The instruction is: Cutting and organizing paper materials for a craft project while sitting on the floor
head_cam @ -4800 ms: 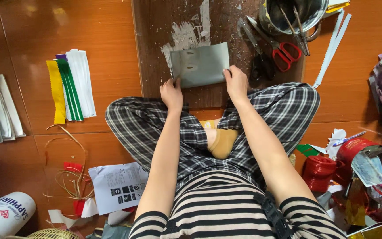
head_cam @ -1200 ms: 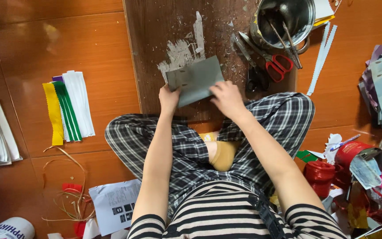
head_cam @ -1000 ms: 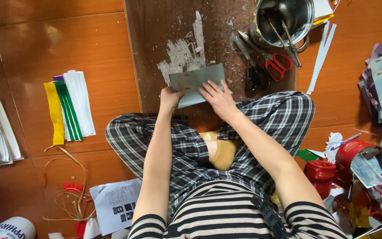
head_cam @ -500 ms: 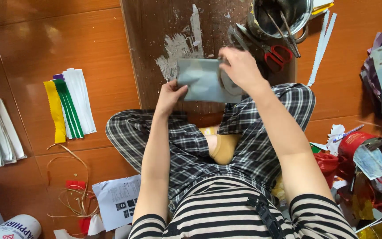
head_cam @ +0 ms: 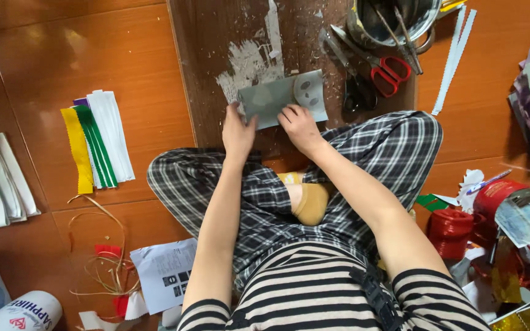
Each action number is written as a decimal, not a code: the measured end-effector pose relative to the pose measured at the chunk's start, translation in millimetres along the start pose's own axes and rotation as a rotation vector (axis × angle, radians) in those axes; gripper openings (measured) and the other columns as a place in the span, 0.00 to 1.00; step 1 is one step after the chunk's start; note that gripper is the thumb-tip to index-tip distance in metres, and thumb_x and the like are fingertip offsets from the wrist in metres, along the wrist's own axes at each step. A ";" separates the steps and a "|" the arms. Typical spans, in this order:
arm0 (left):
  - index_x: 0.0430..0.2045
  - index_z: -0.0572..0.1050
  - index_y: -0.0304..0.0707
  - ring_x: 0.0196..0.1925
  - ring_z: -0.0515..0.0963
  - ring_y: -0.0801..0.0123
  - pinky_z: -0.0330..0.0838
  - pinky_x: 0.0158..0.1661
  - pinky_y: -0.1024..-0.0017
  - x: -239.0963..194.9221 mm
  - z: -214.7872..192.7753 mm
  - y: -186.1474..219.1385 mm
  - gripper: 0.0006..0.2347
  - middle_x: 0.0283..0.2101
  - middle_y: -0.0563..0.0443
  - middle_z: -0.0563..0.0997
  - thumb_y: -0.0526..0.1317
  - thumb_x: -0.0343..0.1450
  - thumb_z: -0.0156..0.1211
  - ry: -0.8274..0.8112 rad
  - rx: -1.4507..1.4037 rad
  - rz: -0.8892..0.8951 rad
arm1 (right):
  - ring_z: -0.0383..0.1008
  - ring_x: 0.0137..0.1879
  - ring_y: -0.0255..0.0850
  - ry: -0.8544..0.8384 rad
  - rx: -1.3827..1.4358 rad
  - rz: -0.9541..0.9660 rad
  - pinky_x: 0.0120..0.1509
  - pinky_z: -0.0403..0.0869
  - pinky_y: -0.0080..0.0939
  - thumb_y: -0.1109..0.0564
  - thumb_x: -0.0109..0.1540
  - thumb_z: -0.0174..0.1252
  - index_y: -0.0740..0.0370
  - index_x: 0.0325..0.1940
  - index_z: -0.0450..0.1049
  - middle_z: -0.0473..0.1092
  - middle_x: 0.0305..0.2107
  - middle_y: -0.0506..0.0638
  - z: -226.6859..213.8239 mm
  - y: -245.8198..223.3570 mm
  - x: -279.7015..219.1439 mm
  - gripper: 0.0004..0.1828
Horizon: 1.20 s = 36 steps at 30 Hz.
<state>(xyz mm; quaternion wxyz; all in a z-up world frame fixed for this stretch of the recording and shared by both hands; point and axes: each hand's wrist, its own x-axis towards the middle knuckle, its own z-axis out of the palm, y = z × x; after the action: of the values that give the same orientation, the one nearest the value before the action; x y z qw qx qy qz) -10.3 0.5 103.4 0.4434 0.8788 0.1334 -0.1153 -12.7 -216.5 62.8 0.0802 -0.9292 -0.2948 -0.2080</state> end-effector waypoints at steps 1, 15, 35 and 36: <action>0.64 0.67 0.32 0.52 0.87 0.36 0.84 0.47 0.40 -4.2 -3.3 9.6 0.25 0.48 0.25 0.84 0.41 0.75 0.71 -0.001 0.001 0.000 | 0.78 0.59 0.46 0.000 0.000 0.002 0.57 0.77 0.46 0.57 0.68 0.62 0.53 0.48 0.77 0.74 0.44 0.48 -0.2 0.9 1.2 0.05; 0.36 0.86 0.43 0.41 0.87 0.53 0.83 0.46 0.58 20.4 35.9 -53.2 0.04 0.33 0.49 0.86 0.41 0.75 0.69 0.081 0.206 0.206 | 0.75 0.54 0.45 -0.388 0.249 0.555 0.51 0.78 0.54 0.40 0.72 0.64 0.36 0.49 0.84 0.76 0.40 0.35 34.8 91.6 -67.3 0.07; 0.38 0.75 0.45 0.46 0.82 0.56 0.81 0.41 0.59 34.1 73.3 -68.7 0.12 0.34 0.52 0.79 0.50 0.73 0.68 0.368 0.699 0.301 | 0.74 0.52 0.45 -0.338 0.194 0.811 0.53 0.68 0.51 0.43 0.72 0.65 0.53 0.50 0.77 0.72 0.39 0.45 15.6 65.5 -32.3 0.13; 0.39 0.75 0.46 0.47 0.81 0.56 0.80 0.42 0.60 35.8 76.3 -71.8 0.12 0.35 0.52 0.78 0.51 0.73 0.67 0.397 0.746 0.301 | 0.74 0.52 0.46 -0.335 0.182 0.801 0.53 0.67 0.51 0.44 0.72 0.65 0.54 0.50 0.76 0.72 0.40 0.46 14.5 64.5 -30.7 0.13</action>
<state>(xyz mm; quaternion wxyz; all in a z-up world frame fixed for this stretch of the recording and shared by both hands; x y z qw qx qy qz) -7.4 -15.6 -6.1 0.0736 0.9933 0.0357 0.0812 7.0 -280.9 34.7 0.1871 -0.9801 0.0627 0.0196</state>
